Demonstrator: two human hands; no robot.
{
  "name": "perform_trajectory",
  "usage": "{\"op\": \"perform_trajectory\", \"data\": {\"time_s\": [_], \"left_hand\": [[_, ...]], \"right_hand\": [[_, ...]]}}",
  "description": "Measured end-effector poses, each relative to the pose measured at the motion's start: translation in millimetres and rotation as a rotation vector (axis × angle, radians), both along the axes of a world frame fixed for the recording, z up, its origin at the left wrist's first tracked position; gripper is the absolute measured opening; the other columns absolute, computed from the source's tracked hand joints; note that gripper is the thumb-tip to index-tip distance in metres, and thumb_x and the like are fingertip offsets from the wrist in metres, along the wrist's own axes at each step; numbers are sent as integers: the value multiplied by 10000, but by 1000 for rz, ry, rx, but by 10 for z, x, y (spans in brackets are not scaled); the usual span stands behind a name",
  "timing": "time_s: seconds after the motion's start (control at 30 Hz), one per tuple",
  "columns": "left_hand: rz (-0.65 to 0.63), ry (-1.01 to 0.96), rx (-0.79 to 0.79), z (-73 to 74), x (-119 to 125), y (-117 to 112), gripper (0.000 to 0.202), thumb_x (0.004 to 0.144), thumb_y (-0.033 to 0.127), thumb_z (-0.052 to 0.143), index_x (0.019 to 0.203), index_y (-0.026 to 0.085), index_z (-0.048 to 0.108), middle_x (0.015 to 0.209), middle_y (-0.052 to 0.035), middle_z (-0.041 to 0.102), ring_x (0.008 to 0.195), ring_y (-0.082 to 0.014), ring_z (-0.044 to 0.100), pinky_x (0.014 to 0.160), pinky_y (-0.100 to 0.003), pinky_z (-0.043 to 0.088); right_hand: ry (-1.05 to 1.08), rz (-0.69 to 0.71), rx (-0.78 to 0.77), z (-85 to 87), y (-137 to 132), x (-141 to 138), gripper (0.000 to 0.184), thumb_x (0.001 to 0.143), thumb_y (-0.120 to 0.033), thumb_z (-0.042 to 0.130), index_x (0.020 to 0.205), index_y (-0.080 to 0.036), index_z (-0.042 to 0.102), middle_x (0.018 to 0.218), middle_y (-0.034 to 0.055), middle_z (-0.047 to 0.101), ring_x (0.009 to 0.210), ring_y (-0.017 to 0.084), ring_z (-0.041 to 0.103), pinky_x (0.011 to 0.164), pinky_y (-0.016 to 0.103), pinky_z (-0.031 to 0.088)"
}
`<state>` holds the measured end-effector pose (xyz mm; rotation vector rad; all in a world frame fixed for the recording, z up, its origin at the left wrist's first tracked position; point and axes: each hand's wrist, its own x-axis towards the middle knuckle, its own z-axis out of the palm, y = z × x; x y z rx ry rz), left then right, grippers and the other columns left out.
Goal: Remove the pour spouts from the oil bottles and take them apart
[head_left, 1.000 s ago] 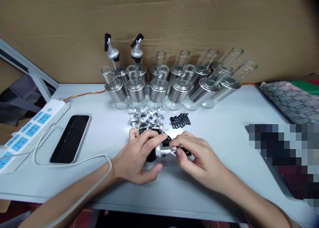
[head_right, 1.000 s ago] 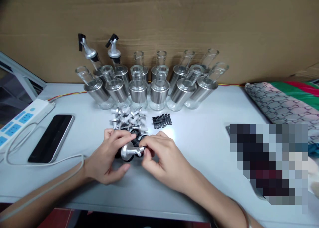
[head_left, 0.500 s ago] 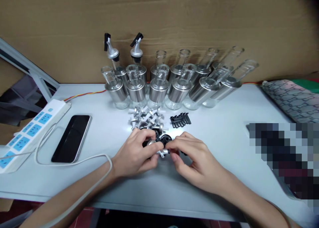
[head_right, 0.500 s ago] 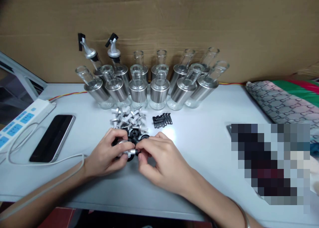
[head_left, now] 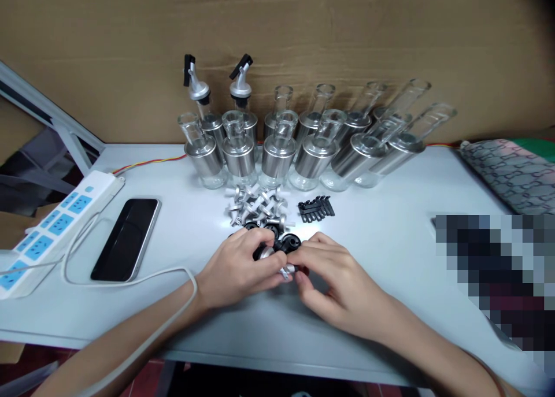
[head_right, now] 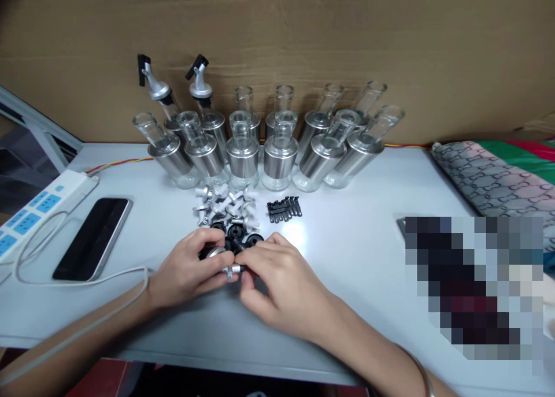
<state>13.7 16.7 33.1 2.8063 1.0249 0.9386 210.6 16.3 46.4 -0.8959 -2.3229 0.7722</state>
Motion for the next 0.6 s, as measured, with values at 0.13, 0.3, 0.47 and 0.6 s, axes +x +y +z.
{"op": "perform_trajectory", "data": {"time_s": [0.13,0.3,0.47,0.6], "left_hand": [[7,28,49,-22,7,-3,294,970,303,388,807,191,604,856,-37,533,710,-125,478,624,-230,410],[-11,58,42,-78,16,-27,244,956,294,436,806,201,604,868,-28,558,719,-129,470,652,-236,385],[-15,60,71,-93,32,-44,234,958,267,427,816,197,600,861,-23,569,686,-130,440,640,-247,345],[-25,36,87,-100,32,-50,237,964,254,408,825,205,594,853,-18,567,685,-133,435,638,-254,329]], "right_hand": [[-45,-3,2,0,-6,-8,171,789,-109,405,719,-167,550,602,3,575,573,138,471,627,305,325],[-138,2,-18,-17,-18,-17,152,764,-126,387,656,-180,480,581,0,533,563,139,446,624,305,310],[-162,5,-1,-28,-19,-14,106,730,-124,395,652,-187,429,570,-17,495,548,129,406,624,294,293],[-148,18,5,-33,-28,-12,93,707,-122,400,646,-192,396,560,-29,462,543,122,379,621,288,283]]}}
